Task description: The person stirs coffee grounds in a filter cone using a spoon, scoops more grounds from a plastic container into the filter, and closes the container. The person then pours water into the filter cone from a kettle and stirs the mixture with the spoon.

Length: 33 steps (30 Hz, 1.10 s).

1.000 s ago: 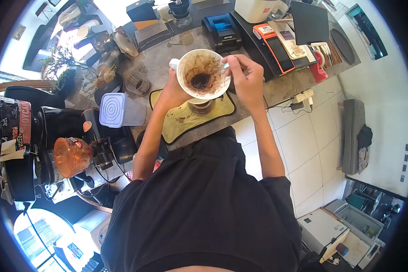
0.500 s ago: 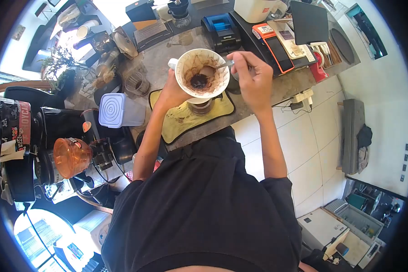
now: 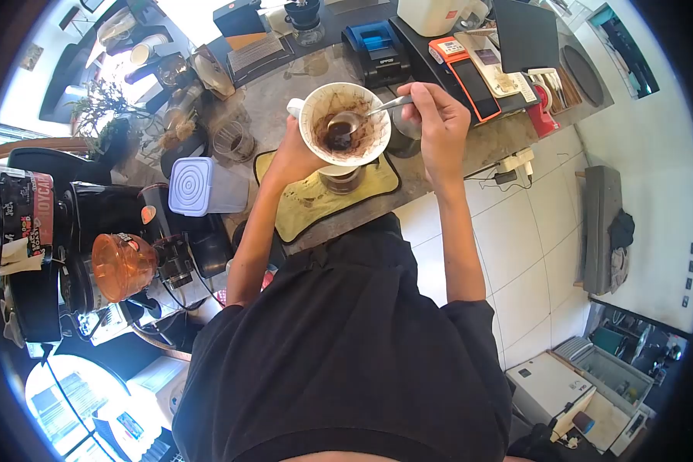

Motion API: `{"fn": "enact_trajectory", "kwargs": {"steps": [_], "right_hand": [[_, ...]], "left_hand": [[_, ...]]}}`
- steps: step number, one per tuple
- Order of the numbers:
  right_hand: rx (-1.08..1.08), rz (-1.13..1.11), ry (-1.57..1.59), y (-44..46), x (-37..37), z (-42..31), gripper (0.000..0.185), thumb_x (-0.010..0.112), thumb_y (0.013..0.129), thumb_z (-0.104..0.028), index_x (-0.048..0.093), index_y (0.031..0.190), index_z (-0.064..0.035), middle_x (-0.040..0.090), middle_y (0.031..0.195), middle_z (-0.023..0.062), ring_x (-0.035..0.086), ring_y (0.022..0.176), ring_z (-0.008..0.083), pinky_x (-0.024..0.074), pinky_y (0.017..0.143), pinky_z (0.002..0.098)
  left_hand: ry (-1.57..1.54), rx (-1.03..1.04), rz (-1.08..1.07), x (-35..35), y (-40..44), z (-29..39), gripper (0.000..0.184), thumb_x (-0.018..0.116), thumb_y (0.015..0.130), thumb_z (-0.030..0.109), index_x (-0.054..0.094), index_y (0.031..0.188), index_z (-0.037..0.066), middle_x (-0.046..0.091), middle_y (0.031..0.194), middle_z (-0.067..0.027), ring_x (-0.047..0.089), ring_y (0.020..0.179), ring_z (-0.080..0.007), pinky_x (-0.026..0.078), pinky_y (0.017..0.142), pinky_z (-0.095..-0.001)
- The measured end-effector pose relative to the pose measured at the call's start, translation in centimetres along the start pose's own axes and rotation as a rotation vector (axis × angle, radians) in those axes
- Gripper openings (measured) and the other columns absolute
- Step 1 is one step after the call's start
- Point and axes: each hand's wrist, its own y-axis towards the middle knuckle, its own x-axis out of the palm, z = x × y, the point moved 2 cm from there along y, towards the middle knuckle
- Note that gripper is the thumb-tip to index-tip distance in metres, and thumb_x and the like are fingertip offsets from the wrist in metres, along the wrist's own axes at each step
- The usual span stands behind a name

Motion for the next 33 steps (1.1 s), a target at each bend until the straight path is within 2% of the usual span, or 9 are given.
{"fn": "enact_trajectory", "kwargs": {"steps": [3,8,10,14,16,19,22,27,33], "right_hand": [[-0.105,-0.039,-0.198,-0.4,0.8,-2.1,0.024,0.058,0.098,-0.018,0.071,0.093,0.0013,0.058,0.068,-0.0030,0.048,0.062,0.0021,0.0361,0.057,0.0194],[-0.090,-0.116,-0.320,-0.4,1.3,-1.1,0.023,0.058,0.098,-0.017,0.071,0.093,0.0011,0.059,0.068,-0.0019,0.048,0.062,0.0021,0.0372,0.056,0.0203],[-0.078,-0.141,-0.338,-0.3,1.5,0.2,0.022,0.058,0.097,-0.016,0.071,0.093,0.0012,0.059,0.068,-0.0015,0.048,0.061,0.0018,0.0367,0.055,0.0199],[0.061,-0.101,-0.123,0.3,1.1,1.6,0.024,0.058,0.098,-0.017,0.071,0.090,0.0018,0.060,0.068,-0.0015,0.048,0.062,0.0025,0.0358,0.056,0.0194],[0.077,-0.077,-0.077,0.4,0.7,1.3,0.024,0.058,0.098,-0.017,0.071,0.090,0.0019,0.059,0.068,-0.0017,0.048,0.062,0.0027,0.0356,0.056,0.0192],[0.041,-0.051,-0.037,0.5,0.6,0.1,0.024,0.059,0.098,-0.018,0.072,0.091,0.0012,0.059,0.068,-0.0022,0.048,0.062,0.0029,0.0354,0.057,0.0193],[-0.084,-0.074,-0.169,0.2,1.1,-2.0,0.024,0.059,0.098,-0.019,0.072,0.092,-0.0001,0.059,0.068,-0.0020,0.047,0.061,0.0025,0.0351,0.055,0.0196],[-0.115,-0.104,-0.335,-0.4,1.6,-1.3,0.023,0.059,0.098,-0.018,0.071,0.092,0.0003,0.058,0.067,-0.0017,0.045,0.059,0.0008,0.0326,0.051,0.0189],[0.137,-0.054,-0.055,-0.4,0.7,2.2,0.022,0.058,0.098,-0.015,0.070,0.094,0.0024,0.058,0.071,-0.0016,0.049,0.064,0.0030,0.0362,0.057,0.0190]], "left_hand": [[-0.043,-0.014,0.005,0.0,0.1,0.1,0.061,0.090,0.057,0.036,0.071,0.108,0.009,0.073,0.104,-0.0050,0.063,0.106,-0.0247,0.028,0.109,-0.0463],[-0.099,-0.028,0.009,0.1,0.3,-0.1,0.061,0.090,0.057,0.035,0.071,0.108,0.009,0.073,0.104,-0.0056,0.063,0.106,-0.0252,0.030,0.108,-0.0449],[-0.024,0.039,-0.046,-0.1,0.4,0.4,0.066,0.089,0.062,0.007,0.060,0.120,-0.002,0.069,0.111,-0.0094,0.065,0.100,-0.0154,0.053,0.092,-0.0326],[0.023,0.030,-0.060,0.0,0.3,0.4,0.066,0.089,0.061,0.007,0.060,0.120,-0.002,0.069,0.111,-0.0089,0.065,0.100,-0.0152,0.052,0.092,-0.0324],[-0.076,-0.020,0.005,0.1,0.2,0.1,0.060,0.091,0.055,0.034,0.071,0.106,0.007,0.073,0.104,-0.0063,0.063,0.103,-0.0260,0.033,0.106,-0.0437],[-0.107,-0.009,0.040,0.0,0.2,0.3,0.062,0.091,0.055,0.033,0.071,0.108,0.008,0.073,0.105,-0.0061,0.063,0.104,-0.0257,0.032,0.107,-0.0439],[-0.096,0.005,0.030,0.0,0.2,-0.1,0.063,0.091,0.055,0.033,0.071,0.109,0.007,0.073,0.105,-0.0058,0.063,0.104,-0.0253,0.031,0.108,-0.0442],[-0.118,-0.022,0.013,-0.1,0.0,0.1,0.061,0.090,0.056,0.036,0.071,0.108,0.008,0.073,0.106,-0.0058,0.064,0.105,-0.0245,0.026,0.111,-0.0457],[0.063,-0.021,-0.030,-0.1,-0.1,-0.1,0.059,0.089,0.057,0.037,0.072,0.106,0.010,0.073,0.102,-0.0046,0.064,0.105,-0.0235,0.023,0.112,-0.0492]]}}
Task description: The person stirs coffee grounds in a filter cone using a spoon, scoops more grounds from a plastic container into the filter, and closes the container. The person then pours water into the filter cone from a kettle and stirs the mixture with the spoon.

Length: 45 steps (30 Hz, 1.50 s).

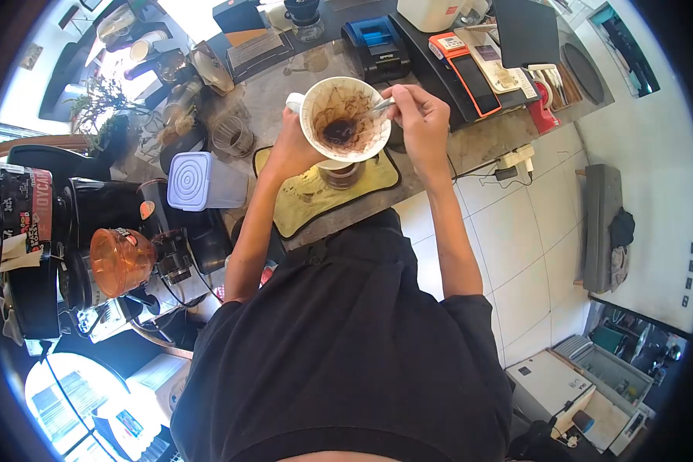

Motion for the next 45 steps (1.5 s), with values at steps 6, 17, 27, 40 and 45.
{"fn": "enact_trajectory", "kwargs": {"steps": [6,17,27,40,45], "right_hand": [[-0.073,0.025,0.097,0.4,-1.2,-1.3,0.021,0.057,0.099,-0.013,0.069,0.096,0.0035,0.059,0.074,-0.0020,0.050,0.067,0.0043,0.0377,0.063,0.0187],[-0.193,-0.036,-0.236,-1.3,0.6,-1.7,0.024,0.058,0.098,-0.017,0.071,0.092,0.0016,0.060,0.069,0.0008,0.053,0.065,0.0038,0.0403,0.058,0.0207],[-0.083,0.042,0.098,-0.3,-0.9,-1.1,0.022,0.057,0.099,-0.015,0.070,0.095,0.0019,0.058,0.070,-0.0023,0.049,0.063,0.0026,0.0362,0.059,0.0188],[-0.140,-0.014,-0.182,-1.0,0.6,0.0,0.024,0.057,0.098,-0.017,0.071,0.092,0.0022,0.060,0.068,-0.0005,0.052,0.064,0.0030,0.0384,0.057,0.0197],[-0.042,0.050,0.091,-0.4,-0.3,0.1,0.024,0.057,0.099,-0.016,0.071,0.092,0.0028,0.059,0.069,-0.0024,0.050,0.063,0.0029,0.0377,0.059,0.0180]], "left_hand": [[-0.041,-0.004,0.003,0.1,0.0,0.0,0.059,0.089,0.057,0.037,0.072,0.107,0.010,0.073,0.102,-0.0041,0.063,0.107,-0.0235,0.021,0.113,-0.0502],[0.058,-0.045,-0.032,0.2,-0.3,0.0,0.058,0.088,0.057,0.038,0.074,0.107,0.012,0.073,0.103,-0.0053,0.062,0.110,-0.0239,0.015,0.116,-0.0546],[0.075,-0.057,-0.024,0.5,-0.4,0.0,0.057,0.087,0.058,0.040,0.074,0.107,0.013,0.075,0.097,-0.0037,0.063,0.109,-0.0223,0.010,0.116,-0.0561],[0.230,0.023,0.024,0.5,-0.6,-0.7,0.059,0.088,0.057,0.037,0.073,0.108,0.012,0.074,0.095,-0.0040,0.063,0.108,-0.0236,0.010,0.116,-0.0573],[0.134,-0.029,0.000,0.2,-0.6,-0.3,0.058,0.088,0.057,0.038,0.073,0.108,0.012,0.074,0.097,-0.0042,0.063,0.108,-0.0239,0.010,0.116,-0.0573]]}}
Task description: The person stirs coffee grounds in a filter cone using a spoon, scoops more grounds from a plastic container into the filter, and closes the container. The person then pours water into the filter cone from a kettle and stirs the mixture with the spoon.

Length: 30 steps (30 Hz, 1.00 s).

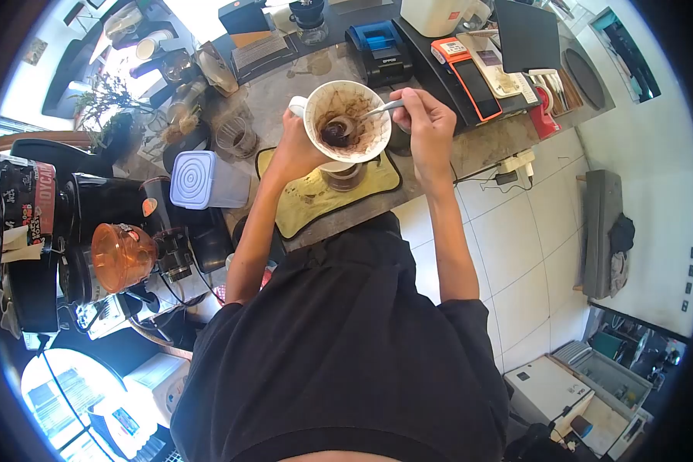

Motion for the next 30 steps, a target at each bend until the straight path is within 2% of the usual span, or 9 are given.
{"fn": "enact_trajectory", "kwargs": {"steps": [3,5,7,10,15,17,20,24,30], "right_hand": [[-0.041,-0.011,0.028,0.0,0.1,-1.7,0.023,0.058,0.099,-0.016,0.071,0.093,0.0020,0.060,0.070,-0.0021,0.050,0.064,0.0029,0.0370,0.059,0.0181],[-0.148,-0.055,-0.134,-0.4,0.5,-3.3,0.022,0.058,0.099,-0.016,0.071,0.094,0.0009,0.060,0.070,-0.0021,0.051,0.065,0.0027,0.0371,0.059,0.0183],[-0.203,-0.096,-0.208,-0.4,0.4,-3.6,0.022,0.058,0.099,-0.017,0.071,0.094,0.0007,0.059,0.070,-0.0017,0.052,0.066,0.0028,0.0378,0.059,0.0188],[-0.249,-0.202,-0.318,-0.3,0.8,-2.8,0.022,0.060,0.097,-0.017,0.070,0.094,0.0027,0.059,0.068,-0.0003,0.052,0.066,0.0045,0.0403,0.060,0.0209],[-0.168,-0.164,-0.251,0.1,0.2,0.1,0.022,0.058,0.097,-0.016,0.070,0.091,0.0016,0.059,0.067,-0.0003,0.053,0.065,0.0033,0.0396,0.059,0.0202],[0.006,-0.088,-0.085,0.4,-0.5,1.3,0.023,0.058,0.098,-0.016,0.070,0.090,0.0013,0.059,0.067,-0.0015,0.051,0.064,0.0026,0.0378,0.059,0.0190],[0.055,-0.046,0.071,0.3,-0.8,1.3,0.024,0.057,0.098,-0.016,0.070,0.089,0.0015,0.058,0.068,-0.0028,0.050,0.064,0.0025,0.0365,0.059,0.0182],[0.038,-0.077,0.103,0.3,-1.0,-0.5,0.023,0.054,0.100,-0.015,0.067,0.096,0.0030,0.057,0.071,-0.0022,0.048,0.067,0.0032,0.0346,0.061,0.0189],[-0.216,-0.099,-0.210,-0.5,0.6,-3.0,0.024,0.058,0.098,-0.018,0.071,0.092,0.0018,0.060,0.068,-0.0014,0.051,0.064,0.0038,0.0382,0.058,0.0195]], "left_hand": [[-0.058,0.015,0.016,-0.2,0.1,0.2,0.058,0.088,0.058,0.037,0.073,0.108,0.012,0.074,0.099,-0.0045,0.063,0.108,-0.0241,0.014,0.115,-0.0553],[-0.089,0.025,0.022,-0.2,0.1,0.6,0.058,0.089,0.058,0.036,0.073,0.108,0.011,0.073,0.101,-0.0048,0.063,0.108,-0.0243,0.018,0.114,-0.0529],[-0.383,0.011,0.091,-0.2,0.2,1.1,0.060,0.090,0.057,0.033,0.072,0.108,0.010,0.073,0.105,-0.0053,0.062,0.107,-0.0253,0.028,0.111,-0.0461],[-0.297,0.052,0.070,0.0,0.2,0.9,0.060,0.090,0.056,0.032,0.071,0.108,0.008,0.072,0.107,-0.0063,0.063,0.104,-0.0260,0.034,0.107,-0.0412],[-0.308,0.032,0.064,0.4,0.1,0.9,0.059,0.090,0.056,0.031,0.070,0.107,0.008,0.073,0.105,-0.0065,0.063,0.102,-0.0261,0.034,0.106,-0.0426],[-0.309,0.038,0.072,0.5,0.1,0.6,0.059,0.090,0.056,0.031,0.070,0.107,0.008,0.073,0.104,-0.0064,0.063,0.102,-0.0262,0.034,0.105,-0.0428],[-0.247,0.032,0.038,0.7,0.2,0.4,0.059,0.089,0.057,0.031,0.070,0.107,0.008,0.073,0.102,-0.0059,0.063,0.100,-0.0265,0.034,0.104,-0.0432],[-0.282,0.046,0.069,0.6,0.4,0.7,0.061,0.089,0.057,0.033,0.069,0.110,0.009,0.073,0.101,-0.0057,0.063,0.101,-0.0264,0.035,0.103,-0.0427],[-0.284,0.029,0.052,0.7,0.6,0.2,0.065,0.089,0.058,0.035,0.068,0.114,0.009,0.073,0.103,-0.0057,0.062,0.106,-0.0258,0.028,0.109,-0.0451]]}}
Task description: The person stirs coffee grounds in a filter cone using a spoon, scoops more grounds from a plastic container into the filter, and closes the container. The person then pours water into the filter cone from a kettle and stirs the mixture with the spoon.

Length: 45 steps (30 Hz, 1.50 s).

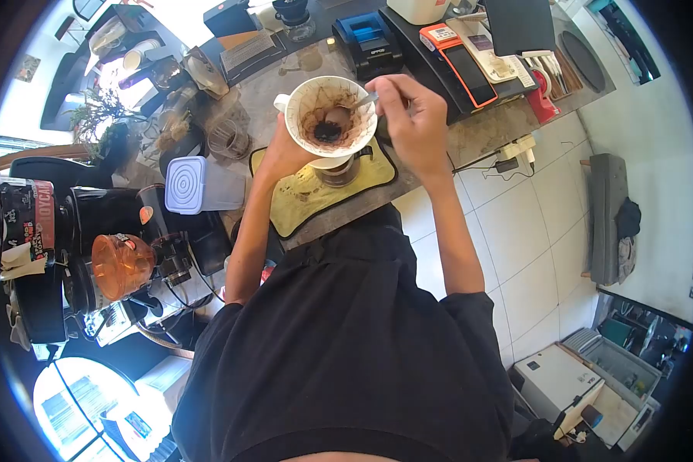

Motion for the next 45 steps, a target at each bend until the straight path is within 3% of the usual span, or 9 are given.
{"fn": "enact_trajectory", "kwargs": {"steps": [3,7,11,23,26,31,36,41,45], "right_hand": [[-0.001,-0.010,-0.213,-0.3,0.8,0.7,0.025,0.058,0.098,-0.019,0.070,0.092,0.0016,0.059,0.066,-0.0002,0.052,0.063,0.0040,0.0395,0.057,0.0210],[0.127,-0.006,-0.120,-0.3,1.0,2.6,0.025,0.058,0.097,-0.019,0.070,0.090,0.0014,0.058,0.065,0.0001,0.051,0.061,0.0038,0.0386,0.056,0.0209],[0.217,0.091,0.144,0.3,0.2,2.6,0.024,0.059,0.098,-0.018,0.071,0.091,0.0020,0.058,0.067,-0.0016,0.050,0.061,0.0024,0.0353,0.055,0.0184],[0.051,0.039,-0.189,-0.1,0.7,1.8,0.023,0.058,0.097,-0.017,0.071,0.092,0.0012,0.059,0.067,-0.0004,0.051,0.061,0.0033,0.0369,0.055,0.0202],[0.152,0.037,-0.045,-0.1,0.4,3.5,0.023,0.058,0.097,-0.016,0.071,0.091,0.0023,0.060,0.067,-0.0003,0.053,0.063,0.0040,0.0402,0.057,0.0208],[0.216,0.110,0.185,0.1,-0.7,2.9,0.024,0.058,0.098,-0.017,0.071,0.091,0.0025,0.060,0.069,-0.0015,0.051,0.062,0.0038,0.0388,0.057,0.0192],[0.093,0.091,0.057,0.4,-1.1,1.6,0.023,0.059,0.098,-0.017,0.071,0.092,0.0009,0.060,0.069,-0.0017,0.050,0.063,0.0024,0.0375,0.057,0.0190],[0.142,-0.063,0.027,-0.2,-0.3,4.1,0.022,0.057,0.098,-0.016,0.072,0.093,0.0001,0.059,0.068,-0.0007,0.050,0.064,0.0021,0.0371,0.057,0.0189],[0.274,0.013,0.173,0.0,-0.8,4.7,0.023,0.058,0.098,-0.016,0.071,0.091,0.0010,0.059,0.069,-0.0013,0.051,0.063,0.0023,0.0393,0.059,0.0175]], "left_hand": [[0.098,-0.036,-0.041,-0.1,0.1,0.0,0.062,0.088,0.059,0.037,0.070,0.112,0.010,0.073,0.103,-0.0058,0.063,0.107,-0.0253,0.023,0.112,-0.0490],[0.290,-0.031,-0.079,0.0,-0.2,-0.3,0.056,0.087,0.059,0.038,0.073,0.107,0.011,0.074,0.100,-0.0051,0.064,0.106,-0.0247,0.017,0.114,-0.0539],[0.235,-0.042,-0.091,-0.1,-0.3,-0.5,0.057,0.087,0.059,0.038,0.073,0.107,0.011,0.074,0.099,-0.0047,0.065,0.105,-0.0242,0.017,0.114,-0.0535],[0.213,-0.039,-0.096,-0.2,0.0,-0.6,0.058,0.088,0.059,0.038,0.073,0.108,0.011,0.074,0.100,-0.0041,0.065,0.106,-0.0233,0.015,0.115,-0.0541],[0.284,-0.020,-0.114,0.0,-0.1,-0.4,0.057,0.087,0.059,0.038,0.074,0.107,0.011,0.074,0.099,-0.0037,0.065,0.106,-0.0228,0.015,0.115,-0.0537],[0.141,-0.030,-0.081,-0.1,-0.2,-0.2,0.056,0.088,0.059,0.038,0.074,0.106,0.011,0.074,0.100,-0.0038,0.064,0.105,-0.0226,0.017,0.115,-0.0518],[0.067,0.000,-0.081,0.0,0.0,-0.1,0.057,0.088,0.058,0.038,0.073,0.107,0.012,0.074,0.100,-0.0035,0.064,0.106,-0.0224,0.017,0.115,-0.0515],[0.107,-0.055,-0.156,0.0,-0.2,-0.2,0.058,0.088,0.058,0.037,0.073,0.108,0.012,0.074,0.102,-0.0032,0.063,0.108,-0.0226,0.017,0.115,-0.0513],[0.204,-0.014,-0.119,0.2,-0.6,-0.8,0.059,0.088,0.057,0.037,0.073,0.108,0.012,0.073,0.104,-0.0037,0.063,0.109,-0.0234,0.016,0.115,-0.0530]]}}
